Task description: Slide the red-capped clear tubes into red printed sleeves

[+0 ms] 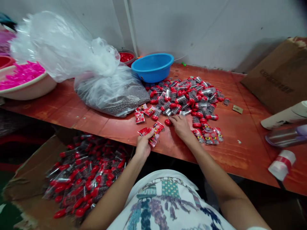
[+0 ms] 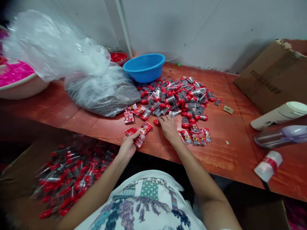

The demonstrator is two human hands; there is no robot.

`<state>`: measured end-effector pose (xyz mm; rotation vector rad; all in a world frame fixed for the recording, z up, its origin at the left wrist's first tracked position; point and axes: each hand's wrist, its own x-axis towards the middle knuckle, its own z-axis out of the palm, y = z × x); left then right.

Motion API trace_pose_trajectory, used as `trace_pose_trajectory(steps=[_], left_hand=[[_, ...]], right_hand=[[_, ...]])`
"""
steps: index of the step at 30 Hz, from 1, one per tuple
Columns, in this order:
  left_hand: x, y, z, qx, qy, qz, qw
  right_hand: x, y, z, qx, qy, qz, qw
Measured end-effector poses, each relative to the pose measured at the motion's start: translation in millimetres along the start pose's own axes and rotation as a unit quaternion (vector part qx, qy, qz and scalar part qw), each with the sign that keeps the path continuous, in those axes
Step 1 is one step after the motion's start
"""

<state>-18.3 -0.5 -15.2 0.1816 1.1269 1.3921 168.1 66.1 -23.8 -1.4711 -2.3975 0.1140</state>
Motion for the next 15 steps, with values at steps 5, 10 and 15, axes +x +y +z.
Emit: trace_pose_trajectory(steps=[5, 10, 15], left_hand=[[1.8, 7.0, 3.3, -0.056, 0.033, -0.047, 0.997], [5.9, 7.7, 5.2, -0.098, 0.012, -0.074, 0.992], [3.2, 4.4, 12.9, -0.088, 0.014, -0.045, 0.995]], right_hand=[[-23.0, -21.7, -0.1, 0.106, 0.021, 0.028, 0.994], [-63.2, -64.6, -8.3, 0.469, 0.062, 0.151, 0.868], [-75.0, -87.0, -10.5, 0.599, 0.049, 0.211, 0.771]])
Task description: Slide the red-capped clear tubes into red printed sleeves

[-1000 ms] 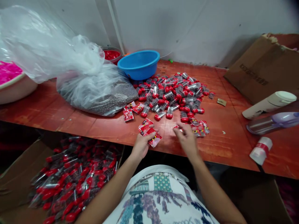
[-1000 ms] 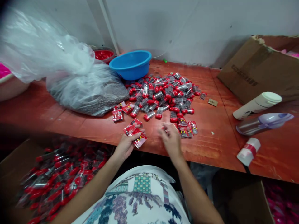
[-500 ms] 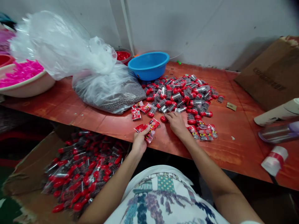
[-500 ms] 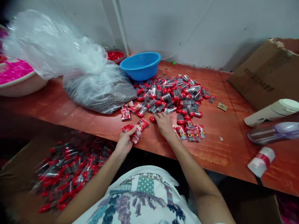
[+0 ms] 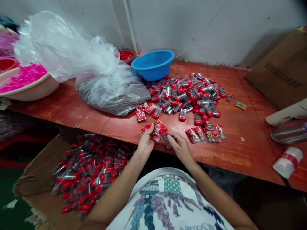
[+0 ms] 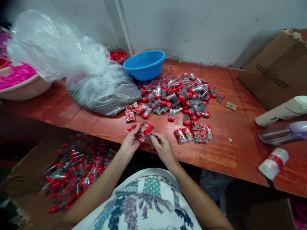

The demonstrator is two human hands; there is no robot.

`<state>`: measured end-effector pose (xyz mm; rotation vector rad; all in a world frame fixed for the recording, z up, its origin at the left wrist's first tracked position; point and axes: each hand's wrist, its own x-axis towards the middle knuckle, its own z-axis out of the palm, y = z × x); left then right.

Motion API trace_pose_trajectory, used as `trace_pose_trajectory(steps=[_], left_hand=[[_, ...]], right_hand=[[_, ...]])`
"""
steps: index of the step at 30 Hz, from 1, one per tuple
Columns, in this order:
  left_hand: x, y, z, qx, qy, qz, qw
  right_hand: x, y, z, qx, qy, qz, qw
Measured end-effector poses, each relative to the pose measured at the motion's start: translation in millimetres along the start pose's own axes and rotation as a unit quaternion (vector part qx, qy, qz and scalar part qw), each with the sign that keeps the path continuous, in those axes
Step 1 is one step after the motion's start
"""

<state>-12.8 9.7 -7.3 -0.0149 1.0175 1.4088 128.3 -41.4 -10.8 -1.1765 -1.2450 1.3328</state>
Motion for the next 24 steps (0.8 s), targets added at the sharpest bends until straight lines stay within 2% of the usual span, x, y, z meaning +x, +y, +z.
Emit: trace_pose_trajectory(steps=[4, 9, 15, 20, 24], left_hand=[[-3.7, -1.0, 3.4, 0.013, -0.005, 0.02, 1.0], [-9.4, -1.7, 2.7, 0.044, -0.034, 0.053, 0.997], [-16.6, -2.5, 6.8, 0.063, -0.044, 0.115, 0.99], [-24.8, -1.5, 3.4, 0.128, -0.111, 0.114, 0.979], [-31.3, -0.2, 1.8, 0.181, -0.14, 0.106, 0.968]], right_hand=[[2.2, 2.0, 0.8, -0.017, -0.006, 0.0, 1.0], [4.1, 2.1, 0.3, 0.001, 0.022, -0.001, 1.0], [0.0, 0.8, 2.4, -0.081, 0.011, -0.067, 0.994], [0.8, 0.9, 0.0, -0.05, 0.052, -0.063, 0.995], [2.0, -4.4, -5.3, -0.082, 0.06, -0.09, 0.991]])
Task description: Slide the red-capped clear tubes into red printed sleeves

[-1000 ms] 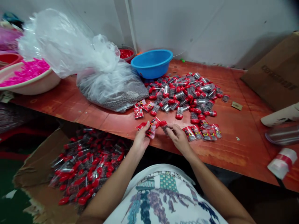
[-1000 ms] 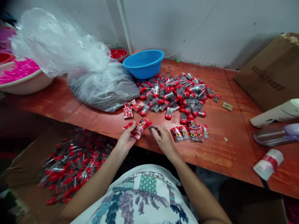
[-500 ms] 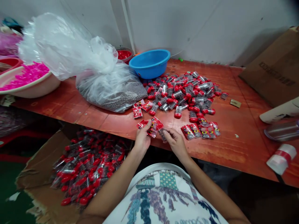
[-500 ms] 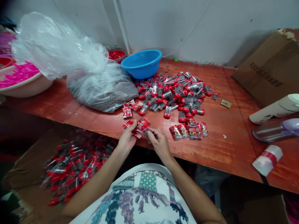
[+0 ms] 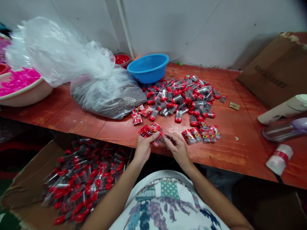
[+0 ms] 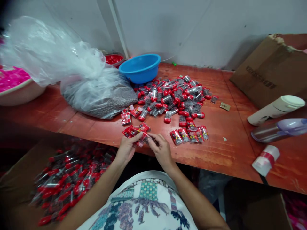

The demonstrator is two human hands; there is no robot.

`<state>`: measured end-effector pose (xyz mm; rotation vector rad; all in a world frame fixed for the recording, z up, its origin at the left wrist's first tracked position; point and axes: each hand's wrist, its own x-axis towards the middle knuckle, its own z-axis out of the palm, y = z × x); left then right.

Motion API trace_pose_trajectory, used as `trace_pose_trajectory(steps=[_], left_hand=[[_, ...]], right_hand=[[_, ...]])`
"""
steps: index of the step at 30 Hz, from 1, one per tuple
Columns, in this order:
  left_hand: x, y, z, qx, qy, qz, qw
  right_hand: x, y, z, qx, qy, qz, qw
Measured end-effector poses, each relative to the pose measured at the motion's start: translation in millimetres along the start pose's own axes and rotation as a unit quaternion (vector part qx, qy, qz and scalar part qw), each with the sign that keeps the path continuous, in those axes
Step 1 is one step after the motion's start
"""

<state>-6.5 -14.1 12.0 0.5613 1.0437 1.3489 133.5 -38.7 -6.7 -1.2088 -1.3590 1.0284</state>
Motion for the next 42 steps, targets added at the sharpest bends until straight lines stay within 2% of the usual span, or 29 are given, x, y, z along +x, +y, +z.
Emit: trace_pose_trajectory(steps=[4, 7, 10, 13, 16, 18, 21, 25, 37, 42], left_hand=[[0.6, 2.7, -1.1, 0.03, -0.014, 0.015, 0.999], [6.7, 2.9, -1.8, 0.03, -0.024, 0.007, 0.999], [8.9, 1.5, 2.2, 0.044, -0.05, -0.013, 0.998], [4.7, -2.5, 10.3, 0.047, -0.032, 0.003, 0.998], [0.7, -8.3, 16.8, 0.039, -0.004, 0.039, 0.998], [0.5, -11.0, 17.9, 0.033, 0.004, 0.047, 0.998], [3.0, -11.7, 15.0, 0.018, 0.005, 0.028, 0.999], [3.2, -9.7, 9.4, 0.005, -0.028, -0.014, 0.999], [1.1, -14.0, 1.9, 0.01, -0.039, 0.0, 0.999], [1.3, -11.4, -1.2, 0.02, -0.05, -0.012, 0.998]], right_hand=[[3.6, -4.7, -4.2, 0.004, -0.014, -0.017, 1.0], [6.7, -1.8, -3.6, 0.067, -0.017, 0.038, 0.997], [5.2, 2.6, -1.3, 0.09, 0.027, 0.067, 0.993], [-1.2, 4.5, 0.4, 0.025, 0.085, 0.0, 0.996], [-6.1, 5.3, 0.8, -0.039, 0.094, -0.053, 0.993], [-6.6, 5.5, 1.0, -0.042, 0.094, -0.059, 0.993], [-5.3, 5.1, 1.5, 0.011, 0.1, -0.029, 0.995], [-5.9, 4.1, 0.9, 0.047, 0.1, 0.003, 0.994], [-11.2, -0.8, 0.2, 0.017, 0.106, -0.012, 0.994], [-12.5, -0.1, 1.4, 0.092, 0.086, 0.06, 0.99]])
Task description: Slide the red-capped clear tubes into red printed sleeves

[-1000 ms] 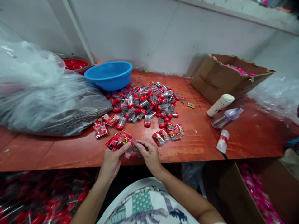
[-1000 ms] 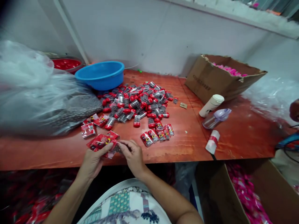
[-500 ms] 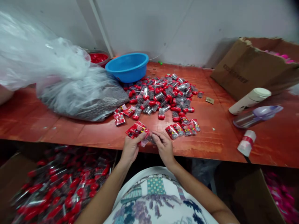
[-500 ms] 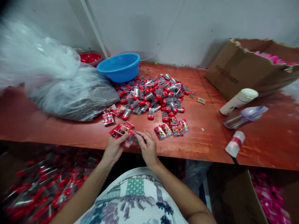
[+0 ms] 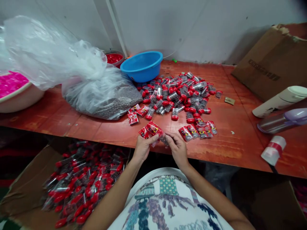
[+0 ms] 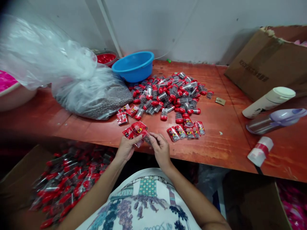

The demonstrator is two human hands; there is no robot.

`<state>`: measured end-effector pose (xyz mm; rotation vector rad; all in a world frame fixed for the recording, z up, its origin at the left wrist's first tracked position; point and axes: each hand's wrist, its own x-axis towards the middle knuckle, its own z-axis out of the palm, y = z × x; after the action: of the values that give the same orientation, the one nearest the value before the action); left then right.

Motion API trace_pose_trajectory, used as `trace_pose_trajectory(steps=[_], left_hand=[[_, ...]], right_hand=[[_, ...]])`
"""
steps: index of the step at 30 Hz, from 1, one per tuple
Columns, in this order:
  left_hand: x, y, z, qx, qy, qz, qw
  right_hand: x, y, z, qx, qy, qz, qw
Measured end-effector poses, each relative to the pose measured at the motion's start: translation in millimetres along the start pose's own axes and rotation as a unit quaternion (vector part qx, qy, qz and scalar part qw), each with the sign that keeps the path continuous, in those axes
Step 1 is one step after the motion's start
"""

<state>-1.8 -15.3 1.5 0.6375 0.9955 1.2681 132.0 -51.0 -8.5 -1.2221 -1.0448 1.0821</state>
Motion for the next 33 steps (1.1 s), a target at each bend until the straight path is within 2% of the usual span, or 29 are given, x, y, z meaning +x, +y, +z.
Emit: trace_pose_trajectory(steps=[3, 5, 10, 12, 14, 17, 19, 23, 25, 27, 30, 33], left_hand=[[-0.8, 0.4, 0.2, 0.0, 0.001, 0.003, 1.0], [-1.0, -0.5, 0.9, -0.004, 0.003, 0.009, 1.0], [-1.7, -3.7, 2.4, -0.022, 0.017, 0.015, 1.0], [-2.3, -3.9, 2.4, -0.024, 0.019, 0.014, 0.999], [-3.2, -3.3, 2.3, -0.016, 0.016, 0.007, 1.0], [-4.3, -1.8, 2.5, 0.007, 0.001, -0.002, 1.0], [-4.4, -1.0, 3.2, 0.01, -0.003, -0.003, 1.0], [-4.4, 0.8, 4.8, 0.004, 0.02, 0.007, 1.0], [-5.8, 2.1, 5.3, 0.015, 0.03, 0.01, 0.999], [-7.7, 3.1, 5.0, 0.034, 0.028, 0.002, 0.999], [-7.6, 3.6, 3.0, 0.059, 0.003, -0.026, 0.998], [-3.0, 3.5, 1.5, 0.049, 0.013, -0.032, 0.998]], right_hand=[[-1.1, 2.3, 1.1, 0.039, 0.0, 0.04, 0.998], [-1.3, 3.3, 1.1, 0.039, 0.004, 0.037, 0.999], [0.0, 1.1, -2.5, -0.071, 0.014, -0.082, 0.994], [0.5, -0.2, -3.4, -0.094, 0.012, -0.101, 0.99], [0.6, -0.6, -2.6, -0.08, 0.011, -0.079, 0.994], [-0.1, 0.2, 0.6, -0.005, 0.015, -0.006, 1.0], [-1.0, 0.8, 1.6, 0.016, 0.012, 0.009, 1.0], [-1.5, -0.1, -0.5, -0.084, -0.012, -0.1, 0.991], [-0.6, -1.6, -0.7, -0.117, -0.027, -0.133, 0.984], [1.2, -2.8, 1.3, -0.096, -0.028, -0.113, 0.989], [5.8, -2.1, 5.2, -0.03, -0.015, -0.044, 0.998], [10.1, 1.1, 3.2, -0.035, -0.024, -0.036, 0.998]])
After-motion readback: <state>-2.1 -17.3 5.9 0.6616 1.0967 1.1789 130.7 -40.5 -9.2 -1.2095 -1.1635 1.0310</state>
